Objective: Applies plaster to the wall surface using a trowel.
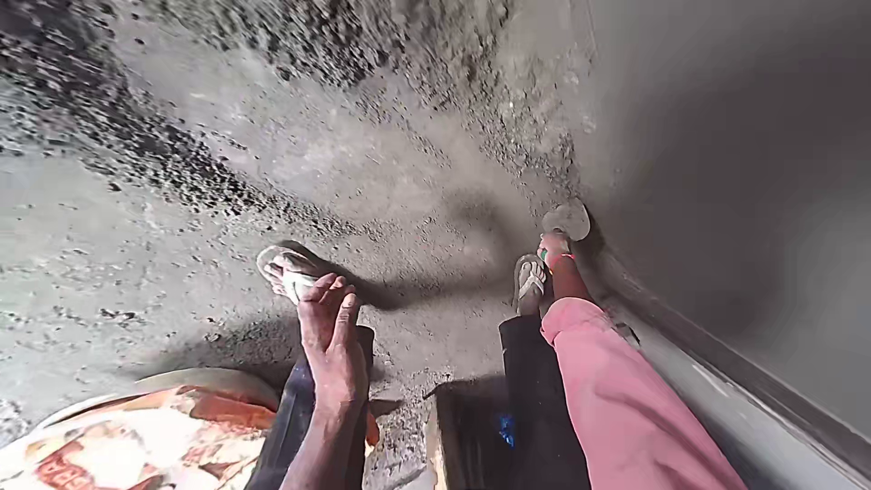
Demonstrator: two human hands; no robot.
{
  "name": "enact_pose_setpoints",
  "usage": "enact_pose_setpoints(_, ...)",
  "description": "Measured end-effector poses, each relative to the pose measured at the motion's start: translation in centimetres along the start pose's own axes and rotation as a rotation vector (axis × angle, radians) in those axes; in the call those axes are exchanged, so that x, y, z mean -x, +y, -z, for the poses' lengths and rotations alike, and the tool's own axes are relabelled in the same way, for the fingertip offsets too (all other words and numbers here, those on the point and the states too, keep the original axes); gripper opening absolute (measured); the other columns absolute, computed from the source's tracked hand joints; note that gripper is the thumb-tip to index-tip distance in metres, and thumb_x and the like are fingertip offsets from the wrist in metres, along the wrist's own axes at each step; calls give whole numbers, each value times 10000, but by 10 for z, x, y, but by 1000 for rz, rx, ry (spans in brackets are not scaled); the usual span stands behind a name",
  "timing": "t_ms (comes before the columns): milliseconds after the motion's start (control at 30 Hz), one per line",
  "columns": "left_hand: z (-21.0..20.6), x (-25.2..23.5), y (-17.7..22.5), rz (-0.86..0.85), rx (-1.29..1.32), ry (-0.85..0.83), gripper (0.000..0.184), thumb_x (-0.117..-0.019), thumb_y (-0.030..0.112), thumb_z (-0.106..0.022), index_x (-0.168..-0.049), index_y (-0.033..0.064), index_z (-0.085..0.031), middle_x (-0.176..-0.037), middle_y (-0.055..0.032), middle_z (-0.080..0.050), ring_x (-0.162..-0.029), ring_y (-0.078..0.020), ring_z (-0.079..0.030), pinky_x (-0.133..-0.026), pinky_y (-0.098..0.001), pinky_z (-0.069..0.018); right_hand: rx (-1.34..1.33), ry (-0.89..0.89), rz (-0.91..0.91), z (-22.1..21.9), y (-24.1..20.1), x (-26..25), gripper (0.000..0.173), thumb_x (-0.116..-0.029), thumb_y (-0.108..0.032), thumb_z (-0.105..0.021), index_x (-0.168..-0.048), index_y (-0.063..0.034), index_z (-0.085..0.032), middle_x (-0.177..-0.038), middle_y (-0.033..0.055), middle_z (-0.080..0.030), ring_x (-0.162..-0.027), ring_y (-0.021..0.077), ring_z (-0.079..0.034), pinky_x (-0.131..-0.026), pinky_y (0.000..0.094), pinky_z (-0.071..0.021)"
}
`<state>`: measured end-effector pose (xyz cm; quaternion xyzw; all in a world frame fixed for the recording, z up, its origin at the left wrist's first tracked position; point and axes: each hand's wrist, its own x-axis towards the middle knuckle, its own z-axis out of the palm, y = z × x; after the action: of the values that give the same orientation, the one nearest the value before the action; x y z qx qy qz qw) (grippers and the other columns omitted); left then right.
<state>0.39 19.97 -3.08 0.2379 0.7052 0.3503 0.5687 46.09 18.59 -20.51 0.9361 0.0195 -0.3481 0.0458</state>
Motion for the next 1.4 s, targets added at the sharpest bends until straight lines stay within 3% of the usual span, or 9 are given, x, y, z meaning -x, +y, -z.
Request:
enact_pose_setpoints(200,15,-12,29,58,173,110,505,-1007,141,-560,-1446,-48,-397,-1395,-170,-539,-1254,-229,-580,-1028,-367,-534,143,-7,151,-39,-115,50,349,-1005,-210,-548,-1271,15,-570,-1054,202,-605,-824,281,-600,-710,483,-537)
enact_pose_setpoints(333,42,-34,50,43,285,185,476,-1006,143,-526,-1426,-50,-414,-1386,-177,-551,-1264,-255,-577,-1050,-388,-517,88,-25,303,-54,-140,52,384,-997,-196,-588,-1310,12,-509,-897,119,-583,-648,177,-566,-577,359,-530)
enact_pose_setpoints(667,69,-44,62,53,348,262,489,-996,159,-524,-1431,-40,-420,-1390,-181,-551,-1266,-260,-577,-1013,-385,-537,415,19,520,-97,-273,131,392,-935,-246,-648,-1221,13,-580,-922,202,-667,-695,303,-670,-638,503,-587)
enact_pose_setpoints(900,42,-38,44,18,296,225,489,-996,159,-548,-1431,-26,-424,-1388,-166,-548,-1268,-251,-571,-1039,-388,-524,449,-134,827,-147,-365,248,392,-945,-211,-639,-1256,24,-601,-1046,252,-681,-819,365,-698,-719,560,-587)
enact_pose_setpoints(1033,21,-22,28,31,169,147,486,-1006,139,-542,-1428,-59,-404,-1367,-176,-554,-1243,-230,-588,-1030,-369,-531,475,-161,1088,-141,-383,297,575,-938,-140,-632,-1478,-23,-475,-1292,228,-654,-1164,367,-661,-984,577,-530)
enact_pose_setpoints(1200,-5,-14,17,8,70,74,501,-1007,125,-555,-1437,-71,-391,-1382,-184,-546,-1247,-211,-586,-1050,-343,-513,316,-54,1000,-124,-295,260,571,-985,-204,-593,-1507,-63,-409,-1128,185,-716,-1025,348,-717,-851,556,-586)
enact_pose_setpoints(1267,-11,-13,15,5,39,54,508,-1006,145,-553,-1439,-67,-391,-1394,-179,-541,-1254,-209,-583,-1048,-343,-514,73,-189,823,-114,-216,211,571,-1009,-332,-636,-1481,-64,-461,-1090,194,-706,-922,327,-712,-809,532,-598)
enact_pose_setpoints(1300,-13,-11,14,6,30,47,507,-1011,146,-553,-1442,-63,-390,-1397,-174,-539,-1254,-208,-583,-1049,-344,-515,-59,-240,716,-110,-166,183,543,-1009,-414,-631,-1421,-88,-496,-934,156,-676,-710,275,-668,-631,475,-593)
enact_pose_setpoints(1400,-16,-8,8,13,26,22,497,-1016,145,-554,-1444,-51,-396,-1386,-162,-547,-1252,-221,-586,-1052,-367,-521,-339,-263,352,-85,-21,114,520,-1071,-568,-397,-1361,-146,-488,-702,34,-503,-503,169,-479,-450,364,-465)
